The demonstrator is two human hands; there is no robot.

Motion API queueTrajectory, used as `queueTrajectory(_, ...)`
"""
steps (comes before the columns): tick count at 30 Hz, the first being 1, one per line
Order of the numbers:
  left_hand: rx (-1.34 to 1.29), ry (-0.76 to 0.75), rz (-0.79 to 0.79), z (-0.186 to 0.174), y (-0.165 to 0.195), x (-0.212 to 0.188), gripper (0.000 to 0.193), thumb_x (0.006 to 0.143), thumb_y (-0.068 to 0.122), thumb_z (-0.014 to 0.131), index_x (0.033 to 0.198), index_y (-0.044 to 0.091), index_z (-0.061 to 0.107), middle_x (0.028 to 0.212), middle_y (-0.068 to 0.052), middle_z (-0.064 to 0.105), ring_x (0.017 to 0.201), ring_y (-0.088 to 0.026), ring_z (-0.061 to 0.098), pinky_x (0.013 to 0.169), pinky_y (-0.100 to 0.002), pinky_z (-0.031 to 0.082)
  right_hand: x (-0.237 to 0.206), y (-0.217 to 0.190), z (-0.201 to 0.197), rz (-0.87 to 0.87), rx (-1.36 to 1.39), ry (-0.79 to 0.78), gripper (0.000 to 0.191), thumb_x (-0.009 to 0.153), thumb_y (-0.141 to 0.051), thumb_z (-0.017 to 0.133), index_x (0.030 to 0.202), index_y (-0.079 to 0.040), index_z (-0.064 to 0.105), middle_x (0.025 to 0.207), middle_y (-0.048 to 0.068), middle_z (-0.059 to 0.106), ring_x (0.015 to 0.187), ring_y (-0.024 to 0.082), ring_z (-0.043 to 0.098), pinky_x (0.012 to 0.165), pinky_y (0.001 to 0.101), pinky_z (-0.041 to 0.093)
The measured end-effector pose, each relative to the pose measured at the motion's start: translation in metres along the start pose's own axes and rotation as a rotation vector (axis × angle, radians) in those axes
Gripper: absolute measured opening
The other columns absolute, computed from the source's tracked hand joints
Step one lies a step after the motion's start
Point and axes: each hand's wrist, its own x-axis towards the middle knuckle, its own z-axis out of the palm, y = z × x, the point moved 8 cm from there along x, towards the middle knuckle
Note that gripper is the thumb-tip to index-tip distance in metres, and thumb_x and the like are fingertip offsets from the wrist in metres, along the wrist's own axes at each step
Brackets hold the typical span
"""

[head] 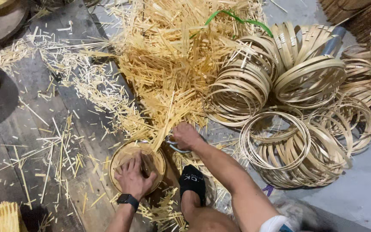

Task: The person sits on the floor of a bamboo workshop and assembles round bamboo steamer baskets. They fit a woven bamboo mat into a coiled bamboo rim, press and tuck the edge to secure it, trim excess material with shears, and set finished baskets aside with others.

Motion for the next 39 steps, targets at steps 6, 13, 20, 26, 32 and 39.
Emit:
queueTrajectory(6,-0.023,-0.092,0.126,-0.008,0.008,-0.001,0.109,0.058,0.048,0.085,0.154,0.027,0.038,0.140,-0.004,0.058,0.134,-0.030,0.046,0.117,-0.063,0.025,-0.007,0.005,0.000,0.018,-0.025,-0.025,0.041,0.085,-0.025,0.059,0.112,0.005,0.060,0.103,0.022,0.061,0.098,0.033,0.061,0.090,0.0456,0.051)
queueTrajectory(13,0.103,-0.267,0.189,-0.011,0.014,0.000,0.111,0.059,0.046,0.087,0.156,0.029,0.037,0.148,-0.005,0.052,0.141,-0.029,0.041,0.117,-0.065,0.015,0.000,0.002,0.004,-0.005,-0.009,0.053,0.058,0.066,-0.023,0.066,0.116,0.006,0.058,0.108,0.024,0.059,0.106,0.036,0.057,0.096,0.0484,0.048)
queueTrajectory(20,0.057,-0.282,0.340,-0.013,0.013,0.004,0.095,0.064,0.044,0.084,0.151,0.030,0.046,0.145,-0.010,0.056,0.140,-0.030,0.042,0.123,-0.058,0.011,0.002,0.003,0.010,-0.091,-0.039,-0.125,0.037,0.083,-0.023,0.059,0.112,-0.001,0.067,0.108,0.018,0.067,0.106,0.030,0.064,0.102,0.0418,0.054)
queueTrajectory(26,0.081,-0.329,0.475,-0.016,0.025,0.004,0.081,0.062,0.029,0.078,0.141,0.029,0.059,0.135,-0.003,0.065,0.133,-0.026,0.049,0.120,-0.056,0.015,0.009,-0.007,-0.009,-0.011,-0.166,-0.099,0.069,0.072,-0.045,0.071,0.114,0.007,0.057,0.109,0.022,0.058,0.104,0.032,0.056,0.095,0.0435,0.048)
queueTrajectory(32,-0.047,-0.300,0.550,-0.029,0.031,0.005,0.068,0.059,0.025,0.080,0.127,0.027,0.072,0.118,-0.003,0.071,0.120,-0.026,0.057,0.117,-0.054,0.019,0.014,-0.009,-0.002,0.045,0.046,-0.207,0.039,0.086,-0.017,0.052,0.118,0.000,0.065,0.111,0.022,0.065,0.107,0.031,0.065,0.094,0.0431,0.060)
queueTrajectory(39,-0.111,-0.214,0.515,-0.024,0.027,0.005,0.044,0.070,0.032,0.079,0.113,0.022,0.076,0.105,0.001,0.075,0.114,-0.023,0.062,0.117,-0.052,0.025,-0.010,-0.010,-0.008,0.000,-0.014,-0.046,0.064,0.084,-0.043,0.067,0.123,0.005,0.051,0.118,0.025,0.055,0.110,0.037,0.054,0.101,0.0505,0.046)
